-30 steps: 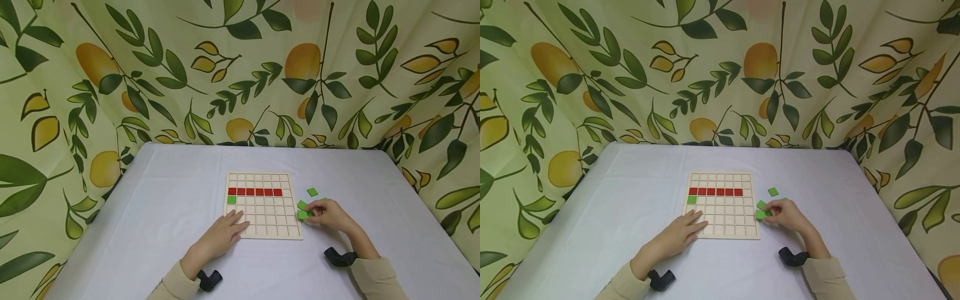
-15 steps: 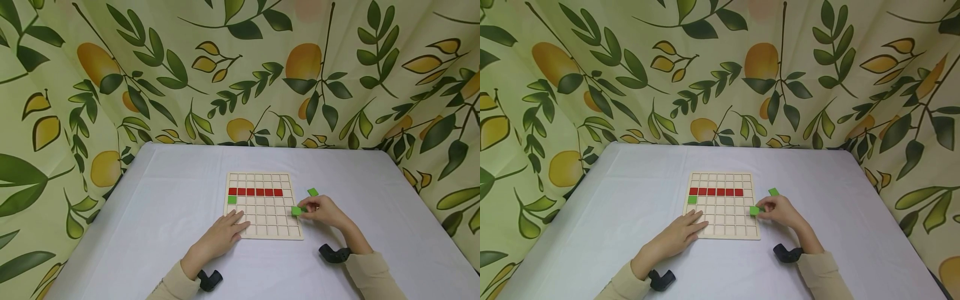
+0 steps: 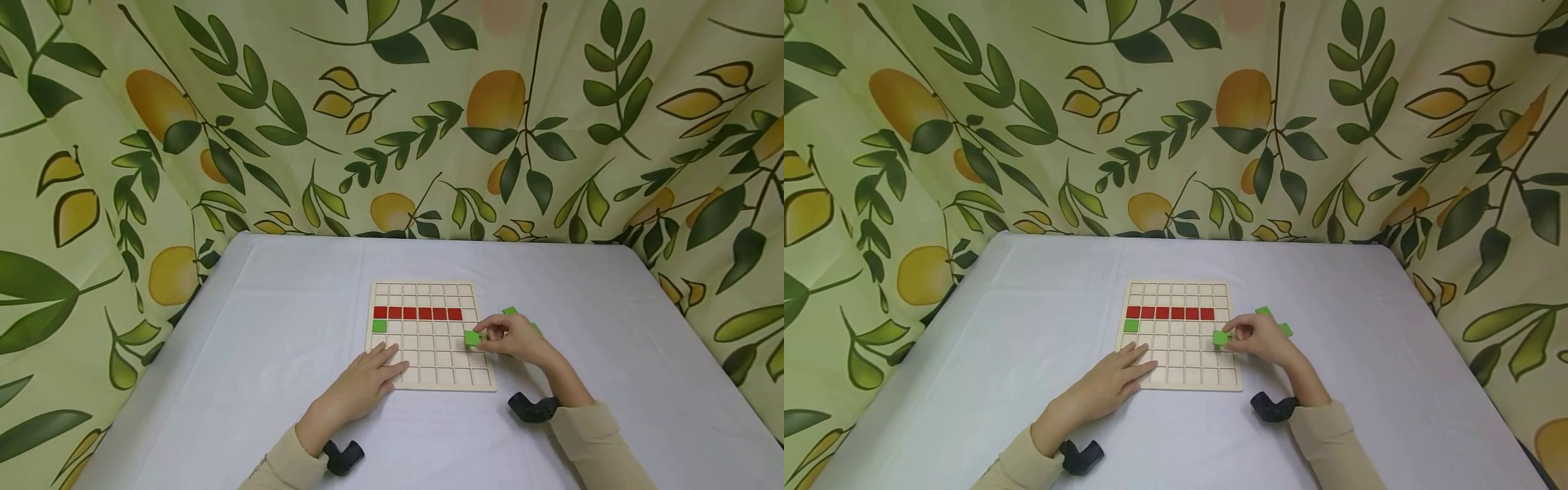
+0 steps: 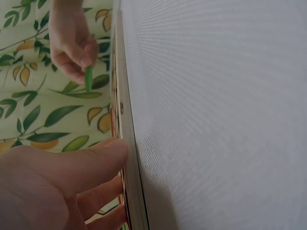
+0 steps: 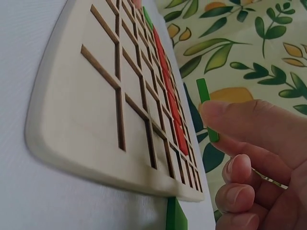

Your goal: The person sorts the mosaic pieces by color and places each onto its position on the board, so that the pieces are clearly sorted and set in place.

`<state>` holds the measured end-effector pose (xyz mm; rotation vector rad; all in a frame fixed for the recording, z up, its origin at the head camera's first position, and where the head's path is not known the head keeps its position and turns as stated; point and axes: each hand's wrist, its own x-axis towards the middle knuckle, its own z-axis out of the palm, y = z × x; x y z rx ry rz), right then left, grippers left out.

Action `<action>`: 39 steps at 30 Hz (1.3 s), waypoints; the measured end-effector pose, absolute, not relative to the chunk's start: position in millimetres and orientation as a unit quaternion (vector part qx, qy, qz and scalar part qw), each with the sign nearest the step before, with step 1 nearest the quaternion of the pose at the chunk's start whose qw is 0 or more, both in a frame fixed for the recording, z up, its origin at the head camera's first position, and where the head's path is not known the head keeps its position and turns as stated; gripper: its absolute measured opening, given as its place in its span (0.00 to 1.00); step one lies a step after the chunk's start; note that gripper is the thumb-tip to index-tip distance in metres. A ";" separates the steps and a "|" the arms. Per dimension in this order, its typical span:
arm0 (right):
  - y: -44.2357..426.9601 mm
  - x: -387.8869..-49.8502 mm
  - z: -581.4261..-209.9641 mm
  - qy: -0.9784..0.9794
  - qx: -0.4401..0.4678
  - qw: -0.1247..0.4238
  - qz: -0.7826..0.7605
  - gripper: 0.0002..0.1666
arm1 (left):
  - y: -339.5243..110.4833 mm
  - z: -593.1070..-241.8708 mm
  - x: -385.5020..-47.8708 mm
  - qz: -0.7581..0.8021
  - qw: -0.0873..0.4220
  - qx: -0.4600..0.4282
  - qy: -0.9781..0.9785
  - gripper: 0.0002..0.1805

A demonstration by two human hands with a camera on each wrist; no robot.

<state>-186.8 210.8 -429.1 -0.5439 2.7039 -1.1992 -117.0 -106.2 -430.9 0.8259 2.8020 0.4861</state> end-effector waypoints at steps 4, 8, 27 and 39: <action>205.9 -189.1 -429.7 0.893 -0.191 0.068 -0.403 0.13 | -105.8 -429.9 -116.7 0.163 0.087 0.280 0.942 0.22; 200.6 -191.6 -429.3 0.888 -0.203 0.064 -0.408 0.13 | -105.9 -429.6 -116.4 0.163 0.086 0.280 0.942 0.22; 180.0 -197.1 -426.5 0.892 -0.184 0.071 -0.407 0.14 | -105.3 -427.4 -114.9 0.169 0.093 0.281 0.940 0.23; 170.1 -201.9 -428.6 0.890 -0.177 0.076 -0.414 0.14 | -105.0 -428.6 -116.3 0.166 0.096 0.274 0.942 0.22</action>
